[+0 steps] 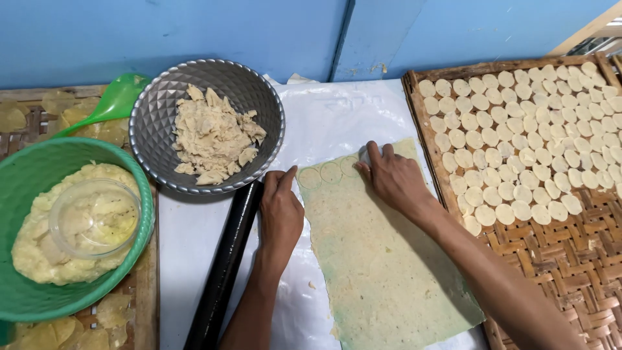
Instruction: Using a rolling pin to flatten dough and a small round cutter to stamp out circles of dough on a workbench.
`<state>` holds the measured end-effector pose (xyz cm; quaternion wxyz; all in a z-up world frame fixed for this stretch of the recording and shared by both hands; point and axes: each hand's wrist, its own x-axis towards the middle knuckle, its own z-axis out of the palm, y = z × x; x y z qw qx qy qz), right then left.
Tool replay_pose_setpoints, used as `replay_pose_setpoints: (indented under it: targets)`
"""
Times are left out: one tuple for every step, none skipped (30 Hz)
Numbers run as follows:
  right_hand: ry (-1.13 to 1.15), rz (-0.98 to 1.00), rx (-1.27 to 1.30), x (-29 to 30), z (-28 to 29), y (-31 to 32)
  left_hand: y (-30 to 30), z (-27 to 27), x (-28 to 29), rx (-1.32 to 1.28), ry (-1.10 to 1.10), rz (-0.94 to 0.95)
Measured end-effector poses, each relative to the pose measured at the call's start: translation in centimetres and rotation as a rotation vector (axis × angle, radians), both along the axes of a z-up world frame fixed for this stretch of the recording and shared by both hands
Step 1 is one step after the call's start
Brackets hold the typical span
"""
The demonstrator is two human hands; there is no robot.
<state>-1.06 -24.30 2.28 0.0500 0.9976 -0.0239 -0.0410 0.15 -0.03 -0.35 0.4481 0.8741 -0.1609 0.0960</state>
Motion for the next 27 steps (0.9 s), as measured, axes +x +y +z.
replay_pose_setpoints:
  targets:
    - [-0.006, -0.003, -0.003, -0.4, 0.1, 0.0, 0.1, 0.0, -0.1, -0.003, -0.006, -0.003]
    - [-0.021, -0.028, 0.117, -0.6, 0.3, -0.1, 0.1, 0.0, -0.1, -0.003, 0.0, -0.004]
    - [-0.037, -0.052, 0.237, -0.7, 0.5, -0.2, 0.1, 0.0, -0.1, -0.002, 0.007, -0.005]
    - [-0.044, -0.053, 0.235, -1.2, 1.1, -0.6, 0.2, 0.0, 0.0, -0.004, 0.0, -0.007]
    - [-0.142, -0.112, 0.338, -1.6, 1.6, -1.1, 0.2, 0.0, 0.1, -0.012, 0.006, -0.008]
    - [-0.231, -0.168, 0.439, -2.3, 2.0, -1.6, 0.1, -0.2, -0.1, -0.021, 0.022, -0.007]
    - [-0.23, -0.168, 0.436, -2.3, 2.2, -2.1, 0.1, 0.1, 0.0, -0.025, 0.024, -0.006]
    - [-0.231, -0.186, 0.381, -2.6, 2.2, -2.5, 0.2, 0.2, -0.1, -0.024, 0.018, -0.006]
    - [-0.233, -0.203, 0.325, -2.9, 2.3, -3.0, 0.2, 0.5, -0.2, -0.024, 0.012, -0.006]
    - [-0.236, -0.21, 0.325, -2.9, 1.9, -3.3, 0.2, 0.5, -0.2, -0.024, 0.011, -0.014]
    - [-0.182, -0.198, 0.294, -2.9, 1.5, -3.5, 0.1, 0.5, -0.2, -0.02, 0.012, -0.013]
    - [-0.127, -0.179, 0.263, -2.8, 1.1, -3.7, 0.1, 0.5, -0.2, -0.016, 0.014, -0.006]
    - [-0.128, -0.181, 0.263, -2.8, 1.3, -3.7, 0.1, 0.5, -0.2, -0.017, 0.014, -0.008]
    - [-0.112, -0.159, 0.244, -2.7, 1.5, -3.5, 0.1, 0.4, -0.1, -0.013, 0.014, -0.005]
    - [-0.095, -0.137, 0.225, -2.6, 1.6, -3.4, 0.1, 0.3, -0.1, -0.008, 0.015, -0.003]
    - [-0.095, -0.135, 0.228, -2.4, 1.8, -3.3, 0.1, 0.3, -0.1, -0.006, 0.015, -0.001]
    - [-0.076, -0.113, 0.212, -2.1, 1.9, -3.3, 0.1, 0.4, 0.0, -0.012, 0.017, 0.001]
    - [-0.054, -0.094, 0.197, -2.1, 1.9, -3.3, 0.0, 0.3, -0.1, -0.017, 0.023, 0.0]
    - [-0.051, -0.095, 0.201, -1.9, 1.7, -3.5, 0.1, 0.3, -0.1, -0.013, 0.026, -0.001]
    - [-0.041, -0.07, 0.156, -1.7, 1.6, -3.6, 0.0, 0.3, -0.1, -0.004, 0.013, 0.003]
    - [-0.031, -0.045, 0.11, -1.6, 1.3, -3.8, 0.0, 0.2, -0.1, 0.006, 0.0, 0.007]
    - [-0.025, -0.048, 0.113, -1.4, 1.1, -3.8, -0.1, 0.4, -0.1, 0.009, 0.005, 0.004]
    - [-0.035, -0.043, 0.063, -1.1, 0.9, -3.8, -0.1, 0.5, -0.1, 0.006, 0.01, 0.007]
    - [-0.043, -0.035, 0.013, -0.9, 0.6, -3.8, -0.1, 0.6, -0.2, 0.003, 0.016, 0.013]
    - [-0.036, -0.035, 0.016, -0.7, 0.7, -3.6, -0.1, 0.6, -0.1, 0.006, 0.023, 0.012]
    - [-0.03, -0.053, -0.01, -0.7, 0.8, -3.3, -0.1, 0.6, -0.1, -0.002, 0.011, 0.015]
    - [-0.024, -0.07, -0.035, -0.6, 0.8, -3.0, -0.1, 0.6, -0.2, -0.01, -0.001, 0.017]
